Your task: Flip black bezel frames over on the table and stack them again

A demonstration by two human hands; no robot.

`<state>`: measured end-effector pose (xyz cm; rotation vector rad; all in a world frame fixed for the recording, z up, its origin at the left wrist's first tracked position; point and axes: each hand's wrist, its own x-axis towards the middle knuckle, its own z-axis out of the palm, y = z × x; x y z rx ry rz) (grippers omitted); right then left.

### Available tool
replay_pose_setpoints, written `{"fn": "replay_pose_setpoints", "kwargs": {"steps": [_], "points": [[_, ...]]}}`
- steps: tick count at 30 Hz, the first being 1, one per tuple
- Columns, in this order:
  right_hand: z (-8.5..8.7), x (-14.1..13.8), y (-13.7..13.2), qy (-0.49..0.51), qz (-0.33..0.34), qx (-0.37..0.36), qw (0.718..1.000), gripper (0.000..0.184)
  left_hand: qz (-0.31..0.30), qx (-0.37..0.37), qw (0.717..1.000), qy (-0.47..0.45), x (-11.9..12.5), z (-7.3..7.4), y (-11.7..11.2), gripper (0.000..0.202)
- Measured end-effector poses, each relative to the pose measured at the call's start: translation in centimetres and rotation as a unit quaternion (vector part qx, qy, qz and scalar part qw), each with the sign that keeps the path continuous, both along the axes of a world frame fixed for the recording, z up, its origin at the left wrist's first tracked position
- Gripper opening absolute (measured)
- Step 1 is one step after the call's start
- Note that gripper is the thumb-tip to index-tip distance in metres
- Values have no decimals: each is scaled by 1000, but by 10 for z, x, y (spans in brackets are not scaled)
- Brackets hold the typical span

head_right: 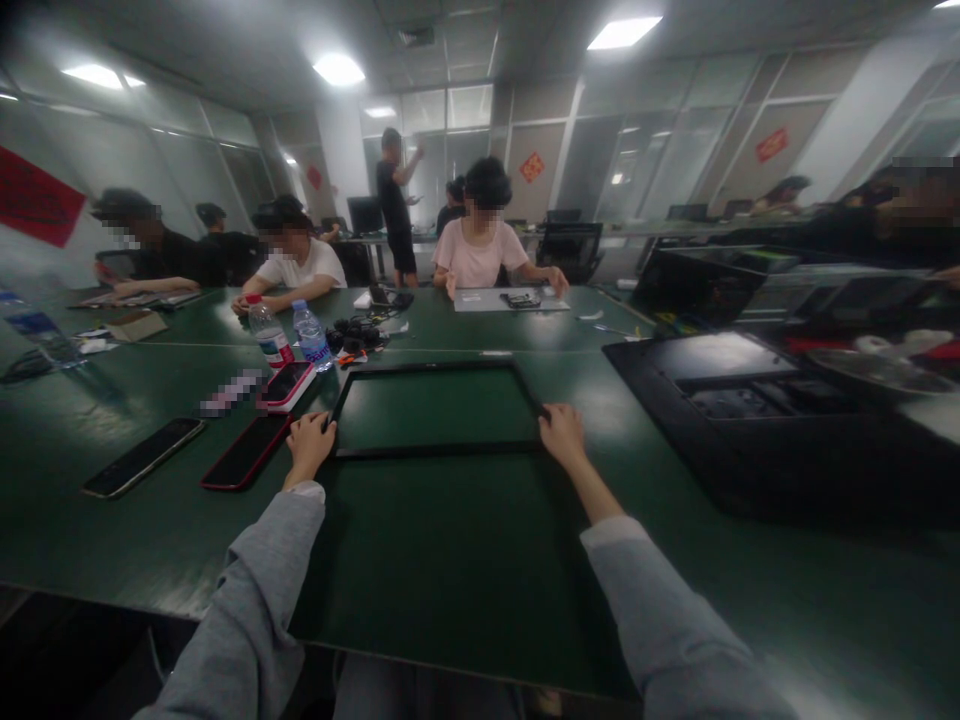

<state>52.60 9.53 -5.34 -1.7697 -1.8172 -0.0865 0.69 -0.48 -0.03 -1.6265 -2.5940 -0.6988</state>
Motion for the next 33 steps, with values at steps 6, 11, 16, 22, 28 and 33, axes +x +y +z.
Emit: {"fn": "replay_pose_setpoints", "kwargs": {"steps": [6, 11, 16, 22, 28, 33], "points": [[10, -6, -6, 12, -15, -4, 1000, 38, 3, -5, 1000, -3, 1, 2, 0, 41], [15, -10, -9, 12, -20, -11, 1000, 38, 2, -3, 1000, -1, 0, 0, 0, 40], [16, -10, -8, 1, -13, -18, 1000, 40, 0, -4, 1000, 2, -1, -1, 1, 40], [14, -8, -7, 1, -17, -17, 1000, 39, 1, -7, 1000, -1, 0, 0, 2, 40], [10, -7, -7, -1, -20, -17, 1000, 42, -1, -6, 1000, -4, 0, 1, 1, 41], [10, -6, -6, -3, -19, -20, 1000, 42, 0, -7, 1000, -7, 1, 2, 0, 40]]}}
